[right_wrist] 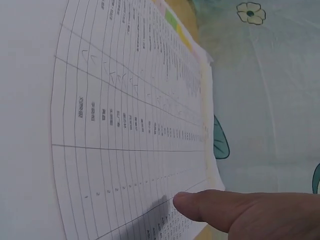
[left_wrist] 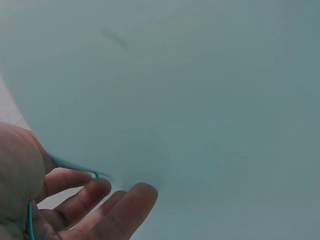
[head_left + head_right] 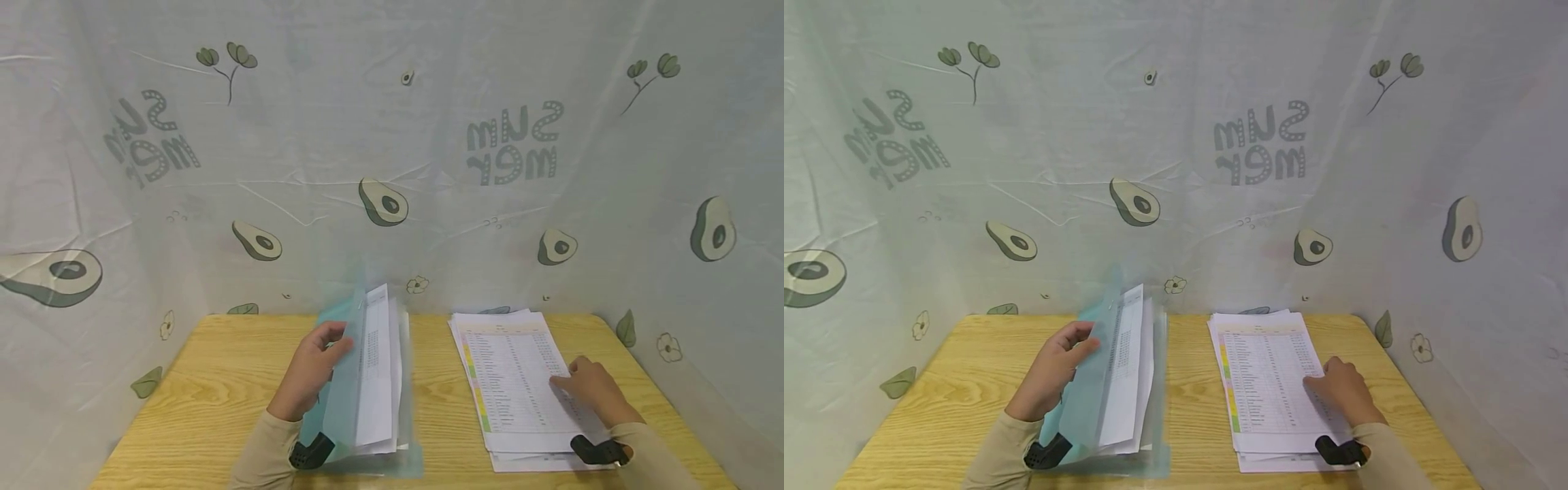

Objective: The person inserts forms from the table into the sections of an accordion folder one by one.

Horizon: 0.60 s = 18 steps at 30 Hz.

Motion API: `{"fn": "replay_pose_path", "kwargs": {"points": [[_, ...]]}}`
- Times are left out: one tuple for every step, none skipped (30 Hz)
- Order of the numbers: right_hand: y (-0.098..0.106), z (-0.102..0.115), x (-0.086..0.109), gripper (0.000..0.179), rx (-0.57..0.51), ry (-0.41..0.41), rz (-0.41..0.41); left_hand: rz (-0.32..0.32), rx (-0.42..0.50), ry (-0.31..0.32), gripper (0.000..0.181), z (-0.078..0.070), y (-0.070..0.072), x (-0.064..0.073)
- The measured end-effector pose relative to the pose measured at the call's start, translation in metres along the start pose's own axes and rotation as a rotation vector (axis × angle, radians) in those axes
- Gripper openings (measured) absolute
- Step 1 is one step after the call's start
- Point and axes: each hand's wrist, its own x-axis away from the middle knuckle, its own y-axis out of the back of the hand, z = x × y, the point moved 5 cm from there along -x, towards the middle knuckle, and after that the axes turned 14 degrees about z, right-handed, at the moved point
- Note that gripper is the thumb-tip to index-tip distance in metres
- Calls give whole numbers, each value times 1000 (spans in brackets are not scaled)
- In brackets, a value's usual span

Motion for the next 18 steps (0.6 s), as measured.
{"fn": "replay_pose_path", "kwargs": {"points": [[-1, -2, 0, 57, 1, -10, 11, 3, 3, 0, 30, 0, 0, 0], [-2, -4, -1, 57, -2, -22, 22, 6, 5, 1, 30, 1, 0, -1], [-2, -4, 0, 57, -3, -28, 29, 6, 6, 4, 30, 1, -1, -1], [-3, -4, 0, 58, -4, -34, 34, 5, 6, 6, 29, 1, -1, -2], [-3, -3, 0, 58, -8, -35, 40, 5, 6, 9, 29, 2, -1, -2], [-3, -2, 0, 58, -12, -39, 45, 4, 4, 10, 29, 2, -1, -2], [-3, -1, 0, 58, -19, -41, 50, 2, 2, 12, 29, 2, -1, -2], [-4, 1, 0, 57, -25, -44, 56, 0, 0, 14, 28, 2, -1, -2], [-4, 2, 0, 56, -31, -45, 60, -3, -2, 16, 28, 2, -1, -2], [-4, 3, -1, 56, -37, -50, 64, -4, -3, 16, 28, 2, -1, -2], [-5, 4, -1, 55, -42, -49, 66, -4, -3, 18, 28, 2, 0, -2], [-5, 5, -2, 54, -47, -49, 64, -4, -3, 17, 28, 2, -1, -2], [-6, 6, -2, 54, -48, -47, 62, -3, -3, 17, 28, 2, -1, -2], [-6, 6, -3, 53, -48, -45, 59, -3, -2, 18, 28, 1, -1, -2], [-7, 7, -4, 53, -48, -42, 55, -3, -1, 18, 28, 1, -1, -2], [-7, 7, -4, 53, -49, -38, 52, -2, -1, 16, 28, 1, -1, -1], [-8, 7, -5, 53, -54, -33, 50, -1, -1, 16, 28, 1, -1, -1], [-8, 6, -5, 53, -57, -32, 49, 0, -2, 14, 28, 1, -1, -1]]}}
